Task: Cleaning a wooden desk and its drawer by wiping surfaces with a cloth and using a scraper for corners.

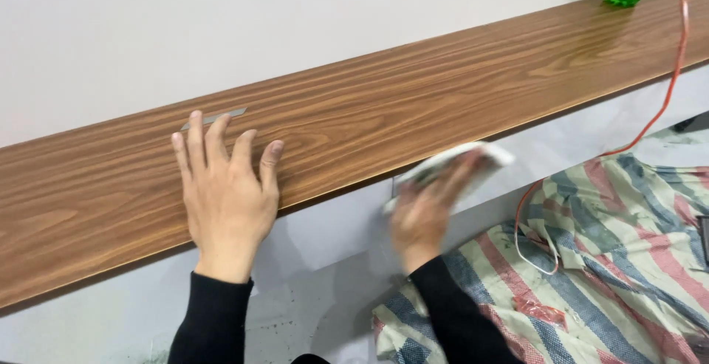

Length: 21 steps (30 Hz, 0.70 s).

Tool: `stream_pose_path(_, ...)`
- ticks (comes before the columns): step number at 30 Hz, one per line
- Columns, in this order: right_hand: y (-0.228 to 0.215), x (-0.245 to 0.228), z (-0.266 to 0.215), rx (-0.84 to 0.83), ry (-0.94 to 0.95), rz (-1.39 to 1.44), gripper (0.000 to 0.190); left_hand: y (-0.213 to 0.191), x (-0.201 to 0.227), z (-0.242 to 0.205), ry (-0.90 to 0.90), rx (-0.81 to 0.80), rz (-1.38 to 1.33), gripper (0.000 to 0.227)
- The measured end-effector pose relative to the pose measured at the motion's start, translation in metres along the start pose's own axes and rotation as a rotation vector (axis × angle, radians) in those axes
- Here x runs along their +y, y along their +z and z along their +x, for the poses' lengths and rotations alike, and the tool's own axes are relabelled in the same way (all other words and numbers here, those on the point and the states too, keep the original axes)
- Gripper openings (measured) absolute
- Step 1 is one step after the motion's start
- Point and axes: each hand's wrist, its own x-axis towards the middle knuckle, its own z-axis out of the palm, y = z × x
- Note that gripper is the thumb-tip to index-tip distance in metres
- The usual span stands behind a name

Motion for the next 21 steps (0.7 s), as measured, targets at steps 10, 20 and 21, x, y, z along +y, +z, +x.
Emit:
stream_pose_path(10,-0.011,0.133,0.095,0.001,0.055,0.069,0.09,0.003,-0.01,-0.005,-0.014,-0.097,0.033,0.083)
stream_pose_path(20,0.036,-0.063,-0.095,-0.257,-0.429,0.127,0.109,0.0,-0.003,0.005,-0.045,-0.372,0.006,0.081)
stream_pose_path(21,0.035,-0.052,-0.075,-0.263,-0.433,0.136,0.109,0.003,-0.008,0.003,-0.056,-0.372,0.012,0.081)
